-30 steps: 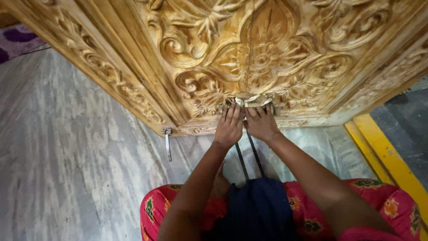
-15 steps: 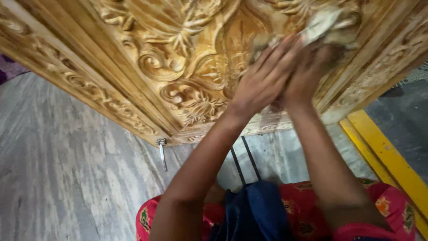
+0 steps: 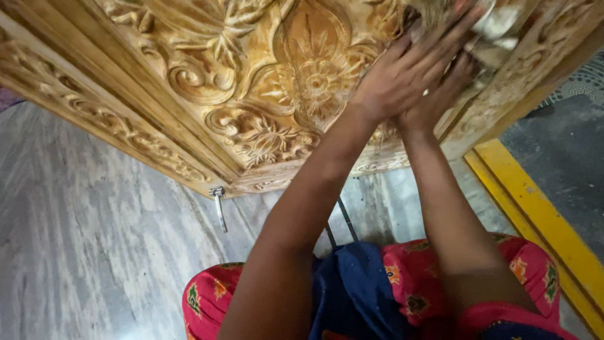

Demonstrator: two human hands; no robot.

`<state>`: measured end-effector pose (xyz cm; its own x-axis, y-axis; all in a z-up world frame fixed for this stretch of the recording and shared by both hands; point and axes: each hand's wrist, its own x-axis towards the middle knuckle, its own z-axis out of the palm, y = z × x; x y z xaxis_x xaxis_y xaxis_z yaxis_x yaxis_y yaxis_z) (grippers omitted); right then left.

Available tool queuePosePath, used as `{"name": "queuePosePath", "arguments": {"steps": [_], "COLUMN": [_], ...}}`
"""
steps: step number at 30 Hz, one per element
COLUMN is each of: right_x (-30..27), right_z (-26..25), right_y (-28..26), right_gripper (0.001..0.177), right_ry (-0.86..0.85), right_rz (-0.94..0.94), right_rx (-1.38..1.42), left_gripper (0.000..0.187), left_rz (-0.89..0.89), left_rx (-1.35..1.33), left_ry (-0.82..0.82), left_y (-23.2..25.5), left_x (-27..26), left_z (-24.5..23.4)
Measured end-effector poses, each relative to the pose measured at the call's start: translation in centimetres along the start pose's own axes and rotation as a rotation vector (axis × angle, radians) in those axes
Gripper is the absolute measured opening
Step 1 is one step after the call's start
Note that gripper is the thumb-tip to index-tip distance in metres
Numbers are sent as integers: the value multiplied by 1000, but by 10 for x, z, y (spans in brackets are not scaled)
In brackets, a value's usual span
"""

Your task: The person sits on the floor and wipes the surface of a carved wooden door using a cloth. They repeatedly rub the cloth over the intricate carvings, focusing on different sections of the door throughout the episode.

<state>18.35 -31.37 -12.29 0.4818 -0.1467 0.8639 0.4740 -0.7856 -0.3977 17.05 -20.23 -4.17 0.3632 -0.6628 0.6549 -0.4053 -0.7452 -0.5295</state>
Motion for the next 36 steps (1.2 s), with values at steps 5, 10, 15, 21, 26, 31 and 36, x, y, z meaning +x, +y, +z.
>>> {"name": "queuePosePath", "arguments": {"steps": [5,10,15,21,26,31,36], "right_x": [-46,-106,-143,-178,-193,-159,-71], "right_z": [5,3,6,14,13,14,-4], "right_y": [-1,-1,-14,-37,-58,-95,-139], "right_gripper": [70,96,103,58,48,48,66], "right_ry": [-168,-303,-468,-771,-679,-491,-229], "right_rz": [212,-136,-319,-538,-796,-850,-838], "right_rx": [545,-15,-185,-170,-55,12,-4], "left_gripper": [52,65,60,57,51,44,55], "left_rz": [-55,-101,-147,-122,-290,-454,-586], "left_rx": [-55,-119,-114,-47,-24,36,244], "left_ry": [-316,-213,-227,-430,-454,-260,128], "left_y": [29,48,61,62,71,40,-16], "left_x": [-75,-146,-212,-292,-328,-308,-246], "left_z": [13,24,22,-7,-49,-80,-133]}}
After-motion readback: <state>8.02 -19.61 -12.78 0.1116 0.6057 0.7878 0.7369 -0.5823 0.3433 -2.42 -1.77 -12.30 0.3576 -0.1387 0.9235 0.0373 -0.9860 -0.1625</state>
